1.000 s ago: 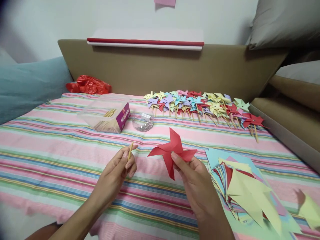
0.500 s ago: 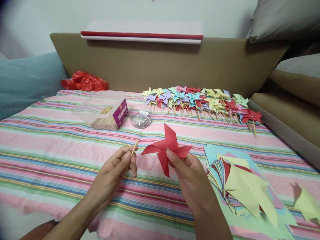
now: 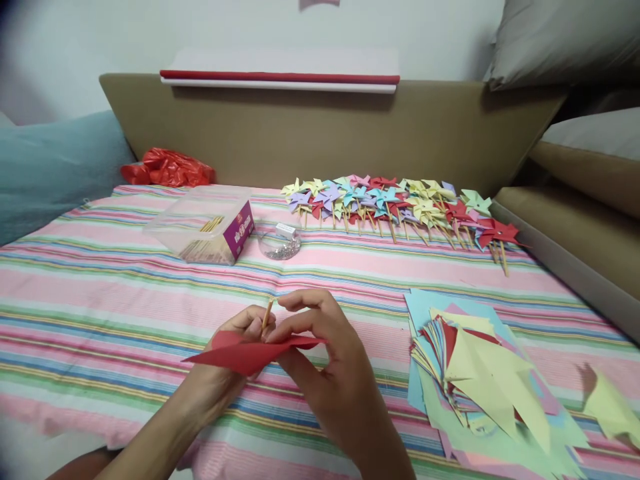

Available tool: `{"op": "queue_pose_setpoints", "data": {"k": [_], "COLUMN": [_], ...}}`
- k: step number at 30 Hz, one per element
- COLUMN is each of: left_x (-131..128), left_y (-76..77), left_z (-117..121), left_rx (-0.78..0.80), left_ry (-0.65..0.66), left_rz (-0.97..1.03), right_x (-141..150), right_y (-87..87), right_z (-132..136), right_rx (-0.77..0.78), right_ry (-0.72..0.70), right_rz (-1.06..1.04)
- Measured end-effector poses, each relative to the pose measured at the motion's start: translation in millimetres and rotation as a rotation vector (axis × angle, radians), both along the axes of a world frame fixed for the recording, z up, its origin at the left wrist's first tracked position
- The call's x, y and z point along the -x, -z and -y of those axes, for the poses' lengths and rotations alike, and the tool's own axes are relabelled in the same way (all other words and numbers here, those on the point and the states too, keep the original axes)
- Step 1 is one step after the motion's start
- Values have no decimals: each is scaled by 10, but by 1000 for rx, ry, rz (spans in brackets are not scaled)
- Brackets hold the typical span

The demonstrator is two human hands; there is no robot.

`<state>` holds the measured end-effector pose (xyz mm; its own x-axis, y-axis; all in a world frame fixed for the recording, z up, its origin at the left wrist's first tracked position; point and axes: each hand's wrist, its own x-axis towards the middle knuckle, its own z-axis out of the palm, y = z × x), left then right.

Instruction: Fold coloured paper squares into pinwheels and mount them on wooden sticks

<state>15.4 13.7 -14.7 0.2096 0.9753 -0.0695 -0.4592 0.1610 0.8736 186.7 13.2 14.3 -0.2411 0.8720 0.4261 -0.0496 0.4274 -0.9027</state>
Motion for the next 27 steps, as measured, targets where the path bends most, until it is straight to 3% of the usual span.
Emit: {"op": "queue_pose_setpoints", "data": {"k": [5,15,27], "left_x": [10,33,98], "left_y": [41,-13,119], "left_z": [-3,26,10], "left_rx": [13,-7,-54], "left_ry": [-49,4,50], "left_rz": [85,86,91], "right_x": [73,109,101], "right_y": [-23,-93,-85], "right_z": [14,39,37], "right_rx": [-78,-203,-179], "right_ry": [20,76,89], "right_rz": [-5,-11,-9]}}
